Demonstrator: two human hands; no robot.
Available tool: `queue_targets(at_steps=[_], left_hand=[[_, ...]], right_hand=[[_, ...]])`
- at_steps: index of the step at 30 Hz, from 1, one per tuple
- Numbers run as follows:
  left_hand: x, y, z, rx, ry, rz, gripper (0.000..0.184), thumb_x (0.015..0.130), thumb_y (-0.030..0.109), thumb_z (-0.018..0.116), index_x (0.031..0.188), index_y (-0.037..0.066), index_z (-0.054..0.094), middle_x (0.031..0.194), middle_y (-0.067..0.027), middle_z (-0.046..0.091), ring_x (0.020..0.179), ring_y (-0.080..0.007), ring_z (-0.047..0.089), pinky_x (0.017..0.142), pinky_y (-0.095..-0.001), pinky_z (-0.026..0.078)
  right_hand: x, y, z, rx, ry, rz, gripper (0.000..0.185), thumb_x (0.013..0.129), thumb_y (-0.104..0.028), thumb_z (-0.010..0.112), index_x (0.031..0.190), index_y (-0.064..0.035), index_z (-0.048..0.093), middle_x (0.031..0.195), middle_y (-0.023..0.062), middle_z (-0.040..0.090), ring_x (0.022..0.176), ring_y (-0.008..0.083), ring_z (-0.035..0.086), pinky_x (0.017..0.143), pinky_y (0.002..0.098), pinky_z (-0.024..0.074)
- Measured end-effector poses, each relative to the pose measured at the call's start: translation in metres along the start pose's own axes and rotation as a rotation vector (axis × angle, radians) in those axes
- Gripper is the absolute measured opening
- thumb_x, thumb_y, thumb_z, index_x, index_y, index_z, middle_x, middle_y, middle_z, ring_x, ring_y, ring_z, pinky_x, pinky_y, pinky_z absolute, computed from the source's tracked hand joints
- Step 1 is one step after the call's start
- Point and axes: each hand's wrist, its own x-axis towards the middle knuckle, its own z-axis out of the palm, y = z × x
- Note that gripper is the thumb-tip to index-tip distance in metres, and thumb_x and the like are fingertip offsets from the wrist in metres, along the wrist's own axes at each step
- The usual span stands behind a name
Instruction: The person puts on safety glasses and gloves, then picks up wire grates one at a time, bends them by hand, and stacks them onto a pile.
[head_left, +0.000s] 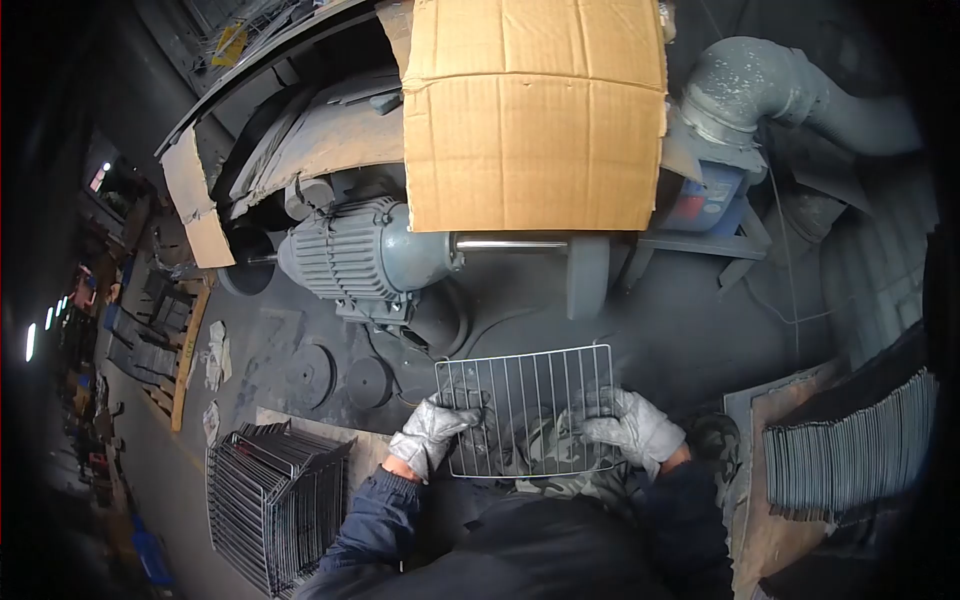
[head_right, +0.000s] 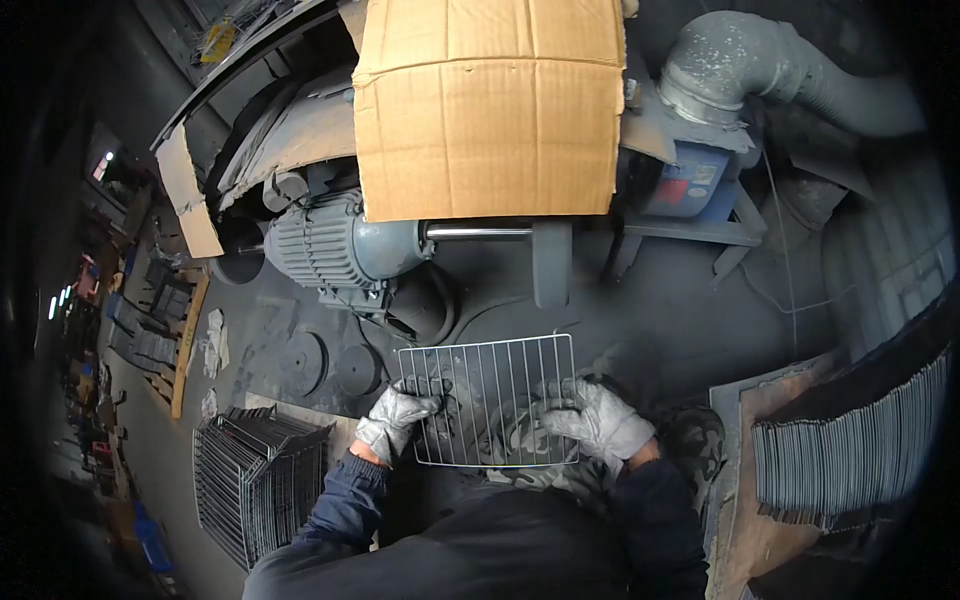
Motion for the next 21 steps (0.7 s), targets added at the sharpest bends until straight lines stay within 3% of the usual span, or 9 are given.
queue_targets(at_steps=[2, 5, 9, 10, 11, 12, 13, 18, 21], left_hand=[[-0.002, 0.008, 0.018, -0.205, -0.005, -0.091, 0.024, 0.085, 0.001, 0.079, 0.109, 0.003, 0.074, 0.102, -0.0048, 0.077, 0.091, -0.0142, 0.073, 0.081, -0.03, 0.059], [0.001, -0.002, 0.028, -0.1, -0.086, 0.138, 0.022, 0.085, -0.006, 0.074, 0.106, -0.002, 0.076, 0.097, -0.0121, 0.077, 0.077, -0.019, 0.073, 0.073, -0.0321, 0.06], [-0.02, 0.041, 0.059, -0.059, -0.066, 0.31, 0.023, 0.081, -0.004, 0.079, 0.103, -0.001, 0.077, 0.101, -0.0096, 0.078, 0.089, -0.0173, 0.074, 0.083, -0.031, 0.06], [-0.018, 0.038, 0.062, -0.09, -0.049, 0.329, 0.019, 0.083, 0.001, 0.081, 0.101, 0.003, 0.075, 0.108, -0.0077, 0.077, 0.1, -0.0155, 0.073, 0.088, -0.0301, 0.059], [-0.02, 0.041, 0.064, 0.038, -0.013, 0.417, 0.02, 0.082, 0.0, 0.08, 0.102, 0.003, 0.075, 0.108, -0.0082, 0.077, 0.1, -0.016, 0.073, 0.088, -0.0303, 0.058], [-0.024, 0.052, 0.068, 0.166, 0.025, 0.504, 0.021, 0.082, 0.0, 0.08, 0.102, 0.002, 0.075, 0.109, -0.0087, 0.077, 0.101, -0.0164, 0.073, 0.089, -0.0304, 0.058], [-0.026, 0.057, 0.072, 0.295, 0.061, 0.59, 0.023, 0.081, -0.001, 0.08, 0.103, 0.002, 0.075, 0.11, -0.0092, 0.077, 0.102, -0.0168, 0.073, 0.09, -0.0306, 0.058], [-0.025, 0.044, 0.081, 0.136, 0.121, 0.638, 0.024, 0.083, -0.001, 0.078, 0.106, 0.001, 0.074, 0.111, -0.0117, 0.076, 0.103, -0.02, 0.073, 0.092, -0.0317, 0.057], [-0.028, 0.045, 0.086, 0.215, 0.118, 0.604, 0.026, 0.084, -0.001, 0.078, 0.109, 0.0, 0.072, 0.111, -0.0115, 0.076, 0.102, -0.0193, 0.072, 0.092, -0.0315, 0.057]], right_hand=[[-0.019, 0.008, -0.004, -0.006, 0.042, -0.071, 0.051, 0.091, -0.01, 0.079, 0.138, -0.0024, 0.058, 0.125, 0.0094, 0.069, 0.111, 0.0168, 0.067, 0.098, 0.0318, 0.0552], [-0.041, 0.019, -0.003, 0.041, 0.185, -0.207, 0.046, 0.091, -0.012, 0.079, 0.133, -0.0006, 0.063, 0.122, 0.0074, 0.072, 0.112, 0.0175, 0.068, 0.1, 0.0319, 0.0539], [-0.053, 0.023, -0.002, -0.095, 0.347, -0.338, 0.043, 0.092, -0.006, 0.076, 0.132, -0.0001, 0.064, 0.124, 0.0089, 0.072, 0.114, 0.0179, 0.068, 0.102, 0.0331, 0.0538], [-0.054, 0.024, -0.001, -0.101, 0.382, -0.39, 0.041, 0.092, -0.004, 0.075, 0.132, 0.0004, 0.064, 0.123, 0.0093, 0.073, 0.113, 0.0182, 0.068, 0.102, 0.0334, 0.0544], [-0.053, 0.024, 0.0, -0.106, 0.417, -0.44, 0.04, 0.092, -0.002, 0.075, 0.131, 0.0009, 0.064, 0.121, 0.0096, 0.073, 0.111, 0.0185, 0.069, 0.101, 0.0337, 0.055], [-0.053, 0.027, -0.002, 0.198, 0.37, -0.43, 0.041, 0.093, -0.001, 0.074, 0.132, 0.0031, 0.062, 0.123, 0.013, 0.071, 0.113, 0.0217, 0.068, 0.103, 0.0378, 0.056], [-0.052, 0.03, 0.0, 0.271, 0.375, -0.443, 0.041, 0.093, -0.001, 0.073, 0.132, 0.0039, 0.062, 0.124, 0.0143, 0.071, 0.114, 0.0228, 0.068, 0.104, 0.0388, 0.0562], [-0.051, 0.036, -0.002, 0.534, 0.344, -0.468, 0.042, 0.094, 0.003, 0.071, 0.133, 0.0063, 0.059, 0.127, 0.0195, 0.067, 0.116, 0.0266, 0.068, 0.105, 0.0417, 0.0576], [-0.055, 0.031, 0.003, 0.23, 0.433, -0.492, 0.042, 0.094, 0.005, 0.07, 0.134, 0.0061, 0.059, 0.128, 0.018, 0.067, 0.116, 0.0247, 0.067, 0.103, 0.0401, 0.0583]])
